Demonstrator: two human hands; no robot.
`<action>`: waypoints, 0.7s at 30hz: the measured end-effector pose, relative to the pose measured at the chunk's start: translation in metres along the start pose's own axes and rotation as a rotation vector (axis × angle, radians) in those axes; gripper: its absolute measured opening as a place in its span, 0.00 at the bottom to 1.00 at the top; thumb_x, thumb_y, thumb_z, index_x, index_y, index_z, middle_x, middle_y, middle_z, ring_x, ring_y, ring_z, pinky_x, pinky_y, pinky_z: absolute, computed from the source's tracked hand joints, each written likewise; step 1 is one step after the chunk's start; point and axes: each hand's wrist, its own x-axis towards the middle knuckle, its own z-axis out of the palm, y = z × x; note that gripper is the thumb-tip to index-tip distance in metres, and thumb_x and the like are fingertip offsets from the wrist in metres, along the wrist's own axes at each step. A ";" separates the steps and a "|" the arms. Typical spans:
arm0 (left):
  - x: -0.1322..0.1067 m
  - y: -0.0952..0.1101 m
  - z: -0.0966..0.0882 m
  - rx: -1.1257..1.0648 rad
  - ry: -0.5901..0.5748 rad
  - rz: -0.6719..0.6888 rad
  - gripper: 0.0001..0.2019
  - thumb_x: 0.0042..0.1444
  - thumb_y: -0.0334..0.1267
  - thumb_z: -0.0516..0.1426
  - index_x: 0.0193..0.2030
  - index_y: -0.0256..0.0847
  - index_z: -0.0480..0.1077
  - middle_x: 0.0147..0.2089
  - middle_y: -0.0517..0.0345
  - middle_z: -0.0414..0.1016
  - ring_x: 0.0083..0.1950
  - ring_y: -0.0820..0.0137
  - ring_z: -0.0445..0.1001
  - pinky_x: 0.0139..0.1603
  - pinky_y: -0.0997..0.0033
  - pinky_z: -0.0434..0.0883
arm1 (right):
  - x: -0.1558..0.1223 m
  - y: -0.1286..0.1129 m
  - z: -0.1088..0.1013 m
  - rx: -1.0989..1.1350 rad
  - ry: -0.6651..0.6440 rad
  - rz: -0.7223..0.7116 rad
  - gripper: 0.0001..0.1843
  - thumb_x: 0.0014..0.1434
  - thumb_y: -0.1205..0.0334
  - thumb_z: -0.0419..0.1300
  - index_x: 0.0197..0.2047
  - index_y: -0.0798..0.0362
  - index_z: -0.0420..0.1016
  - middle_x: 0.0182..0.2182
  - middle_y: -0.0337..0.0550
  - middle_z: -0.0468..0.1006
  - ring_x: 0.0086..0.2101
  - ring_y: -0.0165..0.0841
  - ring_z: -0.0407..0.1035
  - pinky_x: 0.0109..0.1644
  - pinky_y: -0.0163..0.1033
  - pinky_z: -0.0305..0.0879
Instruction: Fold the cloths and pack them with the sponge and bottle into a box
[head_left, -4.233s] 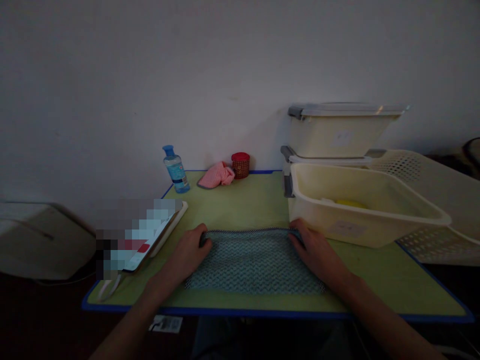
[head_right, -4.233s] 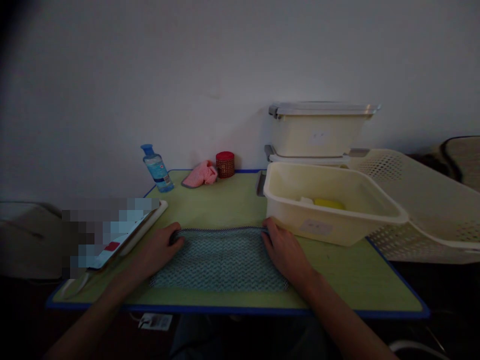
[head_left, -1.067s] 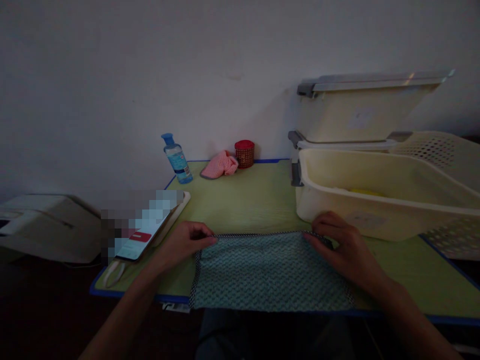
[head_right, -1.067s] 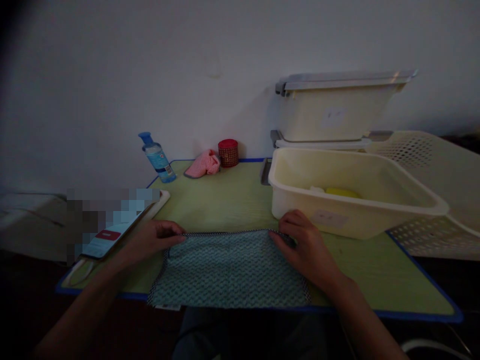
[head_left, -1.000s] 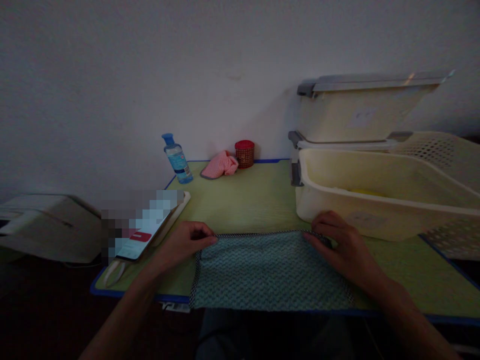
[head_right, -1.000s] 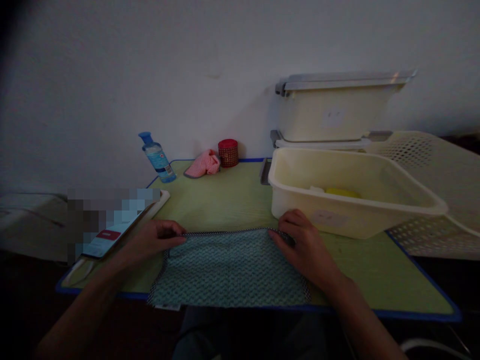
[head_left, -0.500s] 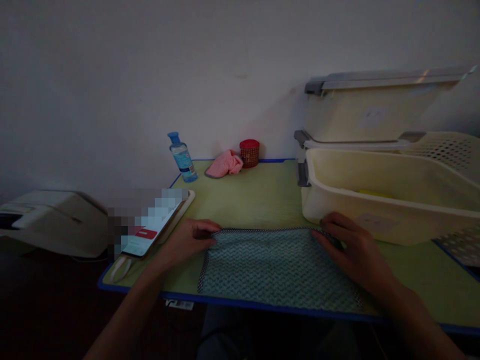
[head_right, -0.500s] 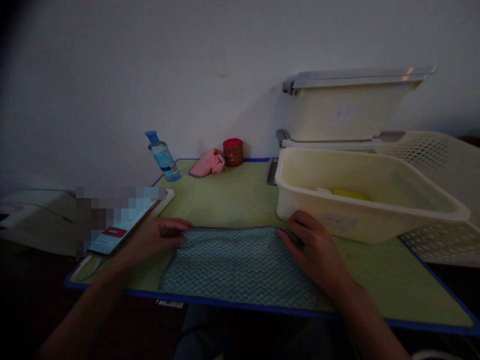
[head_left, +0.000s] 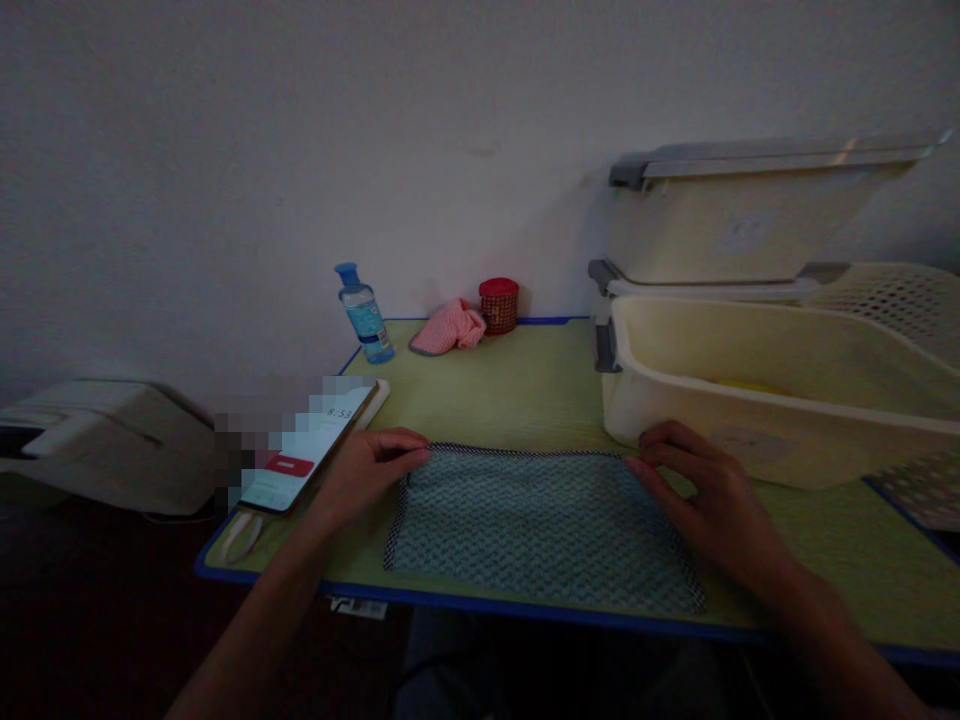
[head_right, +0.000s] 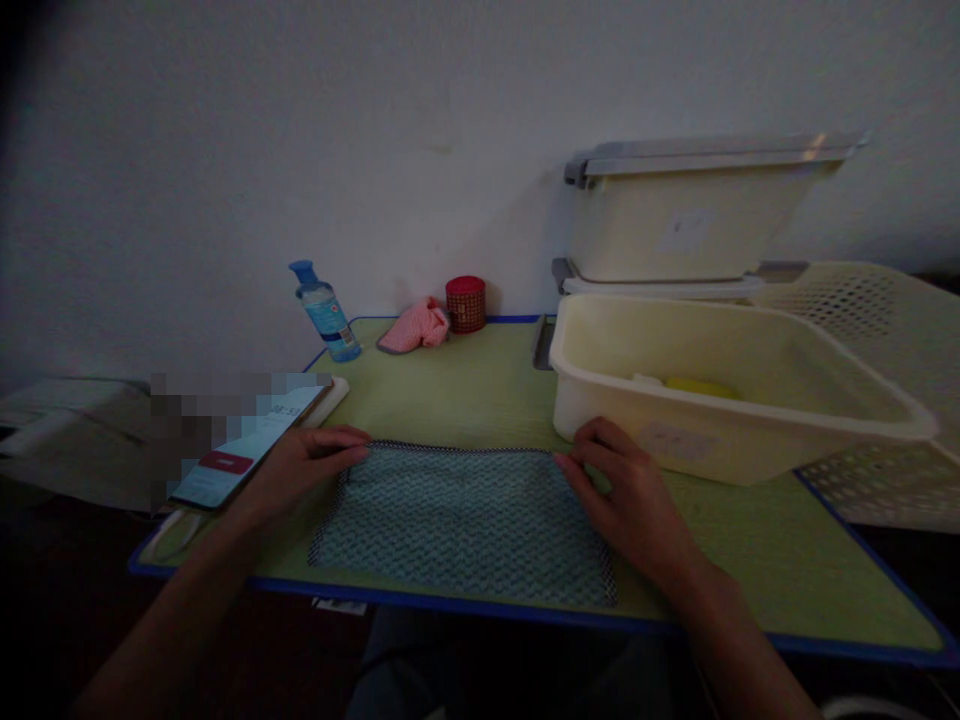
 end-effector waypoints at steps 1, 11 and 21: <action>0.000 0.001 0.000 0.000 0.013 -0.005 0.08 0.41 0.43 0.61 0.25 0.40 0.76 0.33 0.56 0.78 0.36 0.66 0.74 0.41 0.66 0.70 | 0.000 0.000 0.000 -0.001 0.011 0.001 0.12 0.60 0.61 0.53 0.25 0.53 0.67 0.27 0.43 0.68 0.29 0.31 0.66 0.32 0.36 0.65; -0.002 0.004 0.001 0.013 0.181 -0.023 0.12 0.36 0.46 0.65 0.23 0.39 0.75 0.32 0.53 0.78 0.36 0.65 0.75 0.38 0.67 0.72 | -0.002 0.003 0.003 0.002 0.039 -0.013 0.10 0.58 0.62 0.55 0.25 0.52 0.68 0.28 0.42 0.68 0.30 0.31 0.67 0.33 0.36 0.65; -0.002 0.002 0.000 -0.046 0.241 -0.072 0.13 0.34 0.45 0.66 0.23 0.38 0.74 0.31 0.54 0.78 0.36 0.64 0.76 0.38 0.66 0.72 | -0.003 0.005 0.004 -0.022 0.049 -0.009 0.09 0.56 0.63 0.58 0.24 0.53 0.68 0.28 0.42 0.68 0.29 0.30 0.66 0.33 0.36 0.65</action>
